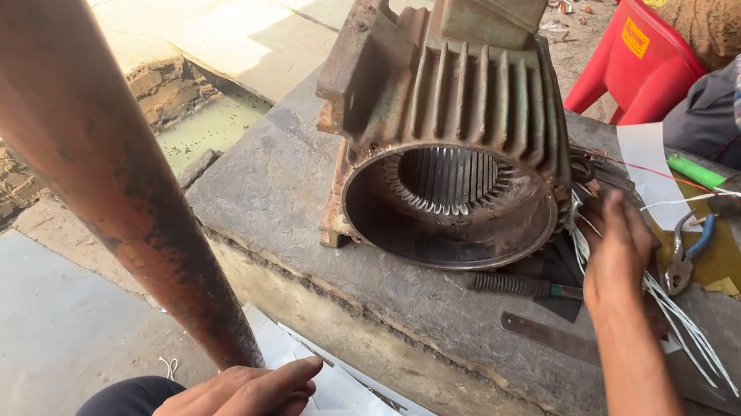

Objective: The person cuts white insulating strips with scissors, folds them, and inserts them into the slots of a motor stator. The person repeatedly measures, cuts, and places the strips into the stator windings.

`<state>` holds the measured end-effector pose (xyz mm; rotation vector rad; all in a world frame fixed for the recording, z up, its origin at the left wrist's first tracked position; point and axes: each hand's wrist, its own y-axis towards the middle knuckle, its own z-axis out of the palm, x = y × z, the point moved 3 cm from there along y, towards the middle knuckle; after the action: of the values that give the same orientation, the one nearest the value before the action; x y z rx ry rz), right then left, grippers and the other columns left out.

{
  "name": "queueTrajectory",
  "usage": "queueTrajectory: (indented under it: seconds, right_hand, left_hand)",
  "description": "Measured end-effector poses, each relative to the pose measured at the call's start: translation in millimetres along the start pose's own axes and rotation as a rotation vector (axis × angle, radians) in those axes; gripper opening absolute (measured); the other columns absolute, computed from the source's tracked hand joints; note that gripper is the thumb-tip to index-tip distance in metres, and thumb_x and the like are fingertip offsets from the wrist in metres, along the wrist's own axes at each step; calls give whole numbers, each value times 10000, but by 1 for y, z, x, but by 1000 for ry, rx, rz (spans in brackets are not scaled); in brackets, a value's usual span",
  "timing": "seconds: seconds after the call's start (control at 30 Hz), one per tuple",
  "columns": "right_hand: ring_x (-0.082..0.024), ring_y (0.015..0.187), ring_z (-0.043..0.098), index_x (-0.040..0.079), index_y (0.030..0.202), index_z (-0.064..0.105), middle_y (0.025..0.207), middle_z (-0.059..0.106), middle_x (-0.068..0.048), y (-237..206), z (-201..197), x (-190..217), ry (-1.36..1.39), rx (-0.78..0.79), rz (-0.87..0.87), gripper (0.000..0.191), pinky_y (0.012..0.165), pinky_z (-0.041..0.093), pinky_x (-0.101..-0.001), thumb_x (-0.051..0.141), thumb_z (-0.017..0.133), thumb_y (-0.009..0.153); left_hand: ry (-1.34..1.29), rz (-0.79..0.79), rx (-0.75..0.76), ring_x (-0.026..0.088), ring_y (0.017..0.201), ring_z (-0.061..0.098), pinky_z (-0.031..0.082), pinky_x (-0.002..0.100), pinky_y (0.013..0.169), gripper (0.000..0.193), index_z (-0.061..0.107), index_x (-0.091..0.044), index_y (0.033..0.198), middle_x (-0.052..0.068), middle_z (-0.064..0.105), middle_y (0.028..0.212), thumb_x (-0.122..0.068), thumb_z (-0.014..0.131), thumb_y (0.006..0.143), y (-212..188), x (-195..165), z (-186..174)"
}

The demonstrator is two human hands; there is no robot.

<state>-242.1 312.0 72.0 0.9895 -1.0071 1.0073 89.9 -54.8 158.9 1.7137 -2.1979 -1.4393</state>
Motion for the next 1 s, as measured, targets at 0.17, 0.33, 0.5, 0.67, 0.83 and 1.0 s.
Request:
queueTrajectory:
  seconds: [0.17, 0.33, 0.5, 0.67, 0.83, 1.0]
  right_hand:
    - [-219, 1218, 644, 14, 1388, 567, 1332, 679, -109, 39, 43, 0, 261, 210, 226, 536, 1042, 485, -373, 428, 527, 1050]
    - [-234, 1158, 664, 3, 1352, 551, 1308, 653, -140, 65, 48, -20, 291, 231, 128, 362, 1010, 528, -381, 244, 540, 1082]
    - [-236, 1148, 691, -12, 1327, 639, 1276, 715, -147, 70, 49, -33, 441, 273, 285, 389, 1027, 544, -354, 256, 459, 1110]
    - [-277, 1158, 690, 22, 1294, 641, 1263, 712, -140, 60, 67, -16, 594, 245, 193, 464, 1058, 542, -418, 394, 446, 1097]
    - [-288, 1081, 695, 38, 1213, 635, 1162, 709, -141, 62, 73, -11, 626, 218, 206, 456, 995, 559, -440, 429, 426, 1106]
    - [-252, 981, 689, 86, 1012, 700, 1003, 736, -93, 66, 61, -31, 604, 88, 268, 437, 917, 559, -399, 426, 427, 1044]
  left_hand:
    - [-68, -58, -71, 127, 807, 829, 650, 271, 731, 275, 778, -118, 1079, 22, 806, 828, -32, 780, 818, 15, -10, 2]
    - [-99, -103, -43, 165, 884, 823, 644, 299, 770, 300, 784, -118, 1099, 41, 814, 908, -40, 789, 809, 44, -28, 8]
    - [-118, -39, -174, 277, 1153, 748, 582, 386, 978, 347, 728, -69, 1185, 118, 761, 1153, -44, 768, 841, 70, -42, 18]
    - [-7, 164, -421, 344, 1407, 559, 461, 438, 1213, 350, 617, -43, 1361, 165, 647, 1402, -199, 699, 1059, 162, -32, 42]
    - [94, -11, -205, 431, 1393, 480, 418, 496, 1058, 632, 580, 17, 1378, 209, 619, 1399, -492, 568, 1002, 244, -5, 90]
    - [121, -67, -94, 363, 1391, 539, 454, 444, 1129, 547, 618, -89, 1400, 148, 620, 1452, -469, 488, 1028, 241, 13, 107]
